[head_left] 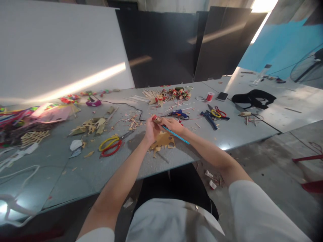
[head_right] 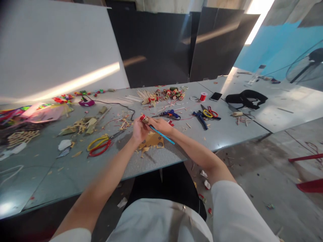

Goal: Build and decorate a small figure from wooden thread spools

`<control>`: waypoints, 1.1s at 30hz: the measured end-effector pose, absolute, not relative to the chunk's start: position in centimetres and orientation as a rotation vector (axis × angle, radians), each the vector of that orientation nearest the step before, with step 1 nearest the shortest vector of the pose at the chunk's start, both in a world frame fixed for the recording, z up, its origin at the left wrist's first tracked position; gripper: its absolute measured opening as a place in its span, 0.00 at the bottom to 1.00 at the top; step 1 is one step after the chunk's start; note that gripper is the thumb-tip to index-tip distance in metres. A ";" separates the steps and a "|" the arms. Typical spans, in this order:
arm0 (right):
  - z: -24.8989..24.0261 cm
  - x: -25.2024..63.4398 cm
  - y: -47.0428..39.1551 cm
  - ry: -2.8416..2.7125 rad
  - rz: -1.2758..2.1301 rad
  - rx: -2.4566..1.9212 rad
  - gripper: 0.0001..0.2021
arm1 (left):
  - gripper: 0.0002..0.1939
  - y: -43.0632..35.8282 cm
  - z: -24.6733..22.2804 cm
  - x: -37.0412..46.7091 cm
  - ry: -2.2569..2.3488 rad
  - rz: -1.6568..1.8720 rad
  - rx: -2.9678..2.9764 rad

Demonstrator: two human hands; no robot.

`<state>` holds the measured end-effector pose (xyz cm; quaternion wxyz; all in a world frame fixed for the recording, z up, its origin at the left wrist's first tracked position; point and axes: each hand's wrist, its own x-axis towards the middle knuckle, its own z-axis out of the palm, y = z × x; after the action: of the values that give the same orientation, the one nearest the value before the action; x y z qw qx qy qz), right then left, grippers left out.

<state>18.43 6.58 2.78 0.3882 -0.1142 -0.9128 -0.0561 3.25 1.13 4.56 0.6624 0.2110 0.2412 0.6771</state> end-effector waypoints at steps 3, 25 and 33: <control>2.3 18.2 6.5 -2.264 -0.050 -0.314 0.13 | 0.14 1.5 4.1 2.5 0.611 1.535 0.435; 3.1 19.0 9.4 -2.207 0.698 -0.638 0.24 | 0.26 0.7 6.4 0.9 0.577 1.445 0.669; 2.7 19.5 10.7 -2.441 0.416 -0.614 0.16 | 0.29 0.0 7.2 0.7 0.495 1.528 0.550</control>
<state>19.51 10.72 2.72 0.2909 -0.2303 -0.9154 0.1559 0.65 -0.01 7.22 0.6607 0.2431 0.2187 0.6757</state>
